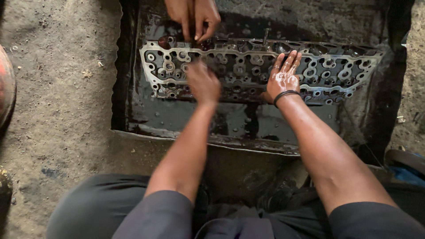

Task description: The person scrubs a large metal engine cylinder head with a wire brush and their hands in a water-filled metal tray. They repeatedly scrub the surface and rinse the part with water to remove grime.

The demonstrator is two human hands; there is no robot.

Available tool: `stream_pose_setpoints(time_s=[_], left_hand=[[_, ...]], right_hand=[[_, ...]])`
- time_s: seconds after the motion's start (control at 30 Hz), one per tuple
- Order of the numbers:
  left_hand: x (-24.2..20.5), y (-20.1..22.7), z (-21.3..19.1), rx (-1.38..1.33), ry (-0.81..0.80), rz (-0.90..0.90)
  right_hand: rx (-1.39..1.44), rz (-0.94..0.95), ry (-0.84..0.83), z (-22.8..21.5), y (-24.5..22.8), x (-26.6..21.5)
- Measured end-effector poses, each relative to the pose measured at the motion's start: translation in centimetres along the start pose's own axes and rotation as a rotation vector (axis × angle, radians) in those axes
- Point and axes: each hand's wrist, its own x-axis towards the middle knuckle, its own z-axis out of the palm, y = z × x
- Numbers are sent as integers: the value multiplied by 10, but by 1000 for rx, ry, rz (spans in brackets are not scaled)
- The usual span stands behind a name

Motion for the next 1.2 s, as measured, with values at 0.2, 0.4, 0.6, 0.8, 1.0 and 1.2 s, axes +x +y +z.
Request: stream_pose_setpoints(time_s=[0.2,0.4,0.6,0.8,1.0,1.2], left_hand=[[83,-33,-19,148,-104,-44],[-14,4,21,65,-343,322],[11,3,5,191,-363,220],[65,-31,-20,228,-171,142],[-30,-4,38,22,-510,266],[2,-11,22,117,-249,245]], right_hand=[[11,-19,62,7,2,3],[7,1,16,3,0,1],[-10,-5,22,0,-1,1],[-3,-13,35,1,0,0],[35,-32,104,20,6,9],[-60,-55,195,37,12,18]])
